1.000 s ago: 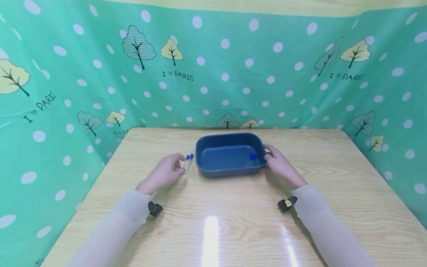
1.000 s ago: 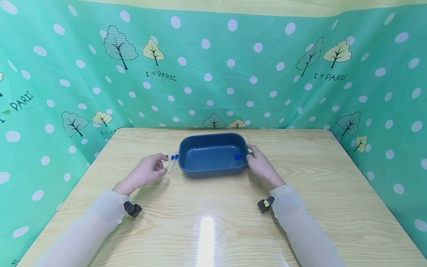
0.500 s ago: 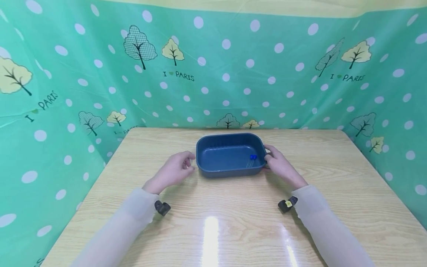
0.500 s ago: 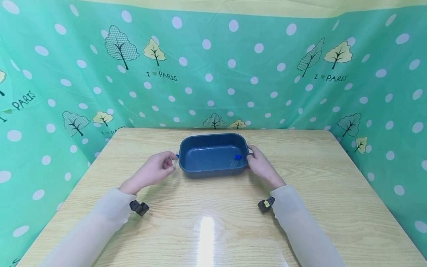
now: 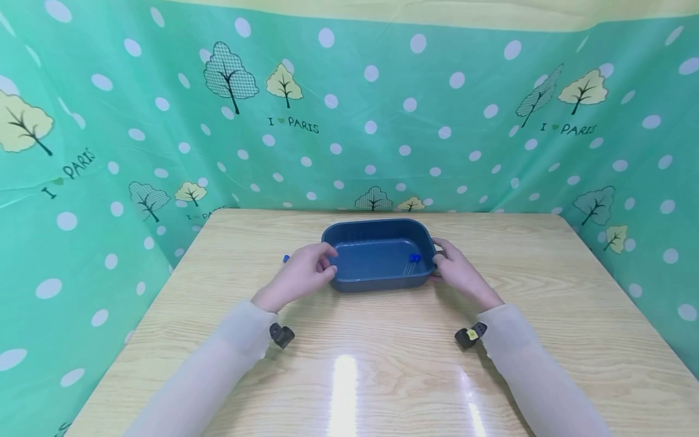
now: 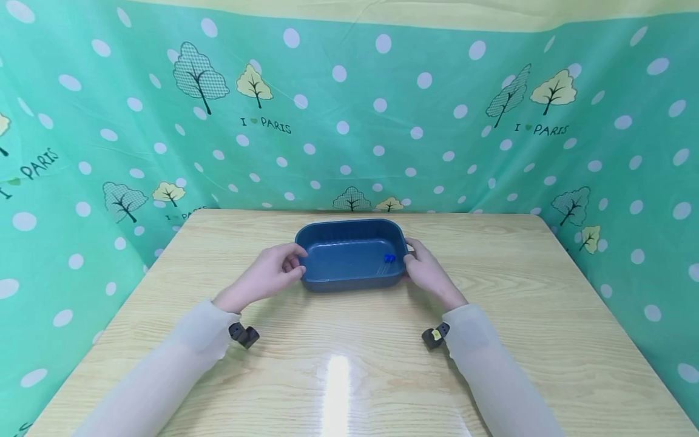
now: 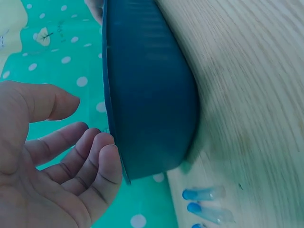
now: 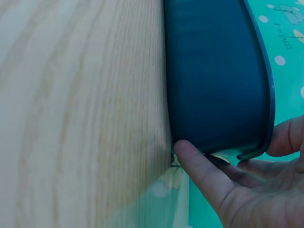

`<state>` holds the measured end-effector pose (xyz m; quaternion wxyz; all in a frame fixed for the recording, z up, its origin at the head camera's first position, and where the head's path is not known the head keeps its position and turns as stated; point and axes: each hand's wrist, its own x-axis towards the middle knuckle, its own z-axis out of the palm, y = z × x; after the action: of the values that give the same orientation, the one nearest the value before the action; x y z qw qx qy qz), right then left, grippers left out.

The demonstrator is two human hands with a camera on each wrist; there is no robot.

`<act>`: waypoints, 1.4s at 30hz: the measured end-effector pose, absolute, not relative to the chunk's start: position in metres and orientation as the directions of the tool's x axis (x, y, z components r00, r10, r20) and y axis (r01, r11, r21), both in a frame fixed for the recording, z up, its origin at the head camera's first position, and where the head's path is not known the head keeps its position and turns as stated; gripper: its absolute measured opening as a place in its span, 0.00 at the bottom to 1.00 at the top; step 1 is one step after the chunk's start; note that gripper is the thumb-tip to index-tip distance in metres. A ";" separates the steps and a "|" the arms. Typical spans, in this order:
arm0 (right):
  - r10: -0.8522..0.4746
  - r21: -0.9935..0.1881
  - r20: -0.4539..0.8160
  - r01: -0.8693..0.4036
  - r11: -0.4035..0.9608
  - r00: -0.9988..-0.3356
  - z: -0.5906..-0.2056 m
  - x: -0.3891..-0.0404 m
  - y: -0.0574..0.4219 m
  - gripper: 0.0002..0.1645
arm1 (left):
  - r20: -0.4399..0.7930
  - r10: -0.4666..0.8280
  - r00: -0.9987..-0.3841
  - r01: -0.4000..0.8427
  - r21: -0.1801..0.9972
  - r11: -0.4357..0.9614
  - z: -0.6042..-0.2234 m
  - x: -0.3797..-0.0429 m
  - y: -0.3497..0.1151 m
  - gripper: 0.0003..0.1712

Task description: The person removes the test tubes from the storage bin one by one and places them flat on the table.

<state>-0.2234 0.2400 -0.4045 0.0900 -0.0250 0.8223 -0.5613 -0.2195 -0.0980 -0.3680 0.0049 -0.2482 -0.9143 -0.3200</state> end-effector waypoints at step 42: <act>-0.144 -0.936 -0.124 0.067 0.347 -0.982 -0.403 -0.222 0.240 0.33 | 0.070 0.556 -0.828 0.498 0.545 0.674 -0.376 -0.251 -0.019 0.18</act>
<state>-0.2219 0.2401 -0.4031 0.0926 -0.0236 0.8153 -0.5711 -0.2506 -0.0188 -0.3757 -0.0510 -0.2885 -0.9135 -0.2821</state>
